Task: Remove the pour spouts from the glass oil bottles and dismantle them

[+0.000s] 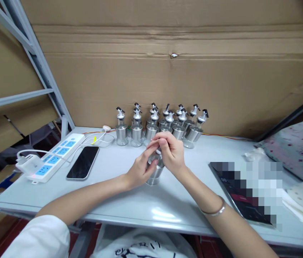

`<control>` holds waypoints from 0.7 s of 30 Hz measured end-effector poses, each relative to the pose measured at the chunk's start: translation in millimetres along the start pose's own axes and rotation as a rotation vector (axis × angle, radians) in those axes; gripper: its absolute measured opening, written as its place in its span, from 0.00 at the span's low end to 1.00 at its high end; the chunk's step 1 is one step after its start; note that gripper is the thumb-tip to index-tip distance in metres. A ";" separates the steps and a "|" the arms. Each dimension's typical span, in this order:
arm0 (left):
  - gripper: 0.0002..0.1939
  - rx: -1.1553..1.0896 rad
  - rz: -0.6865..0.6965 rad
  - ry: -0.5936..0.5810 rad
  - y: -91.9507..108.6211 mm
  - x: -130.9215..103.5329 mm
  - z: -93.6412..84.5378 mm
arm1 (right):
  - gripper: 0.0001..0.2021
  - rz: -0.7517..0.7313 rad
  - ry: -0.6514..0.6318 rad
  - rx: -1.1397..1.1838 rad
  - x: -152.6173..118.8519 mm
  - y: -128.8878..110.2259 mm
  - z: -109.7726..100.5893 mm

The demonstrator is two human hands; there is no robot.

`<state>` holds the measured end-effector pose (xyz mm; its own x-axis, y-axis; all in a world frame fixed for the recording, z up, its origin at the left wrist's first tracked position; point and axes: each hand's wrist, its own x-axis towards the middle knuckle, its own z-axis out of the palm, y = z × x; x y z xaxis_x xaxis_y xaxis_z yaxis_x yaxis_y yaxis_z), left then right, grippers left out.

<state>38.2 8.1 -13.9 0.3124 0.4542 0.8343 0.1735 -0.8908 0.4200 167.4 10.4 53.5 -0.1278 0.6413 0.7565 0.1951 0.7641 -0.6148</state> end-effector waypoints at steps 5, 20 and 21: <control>0.30 0.028 -0.018 -0.007 -2.0 -4.9 -9.6 | 0.14 0.056 -0.070 0.093 0.8 0.6 10.6; 0.34 0.474 -0.332 0.251 -67.3 4.6 -80.3 | 0.16 0.235 0.279 -0.016 2.2 61.1 -16.9; 0.34 0.479 -0.361 0.257 -71.6 7.9 -82.4 | 0.16 0.264 0.300 -0.008 3.3 64.7 -21.3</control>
<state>-48.7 74.4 -7.9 -0.0670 0.6530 0.7544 0.6416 -0.5508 0.5338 200.2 60.5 21.0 0.2173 0.7663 0.6046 0.1913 0.5740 -0.7962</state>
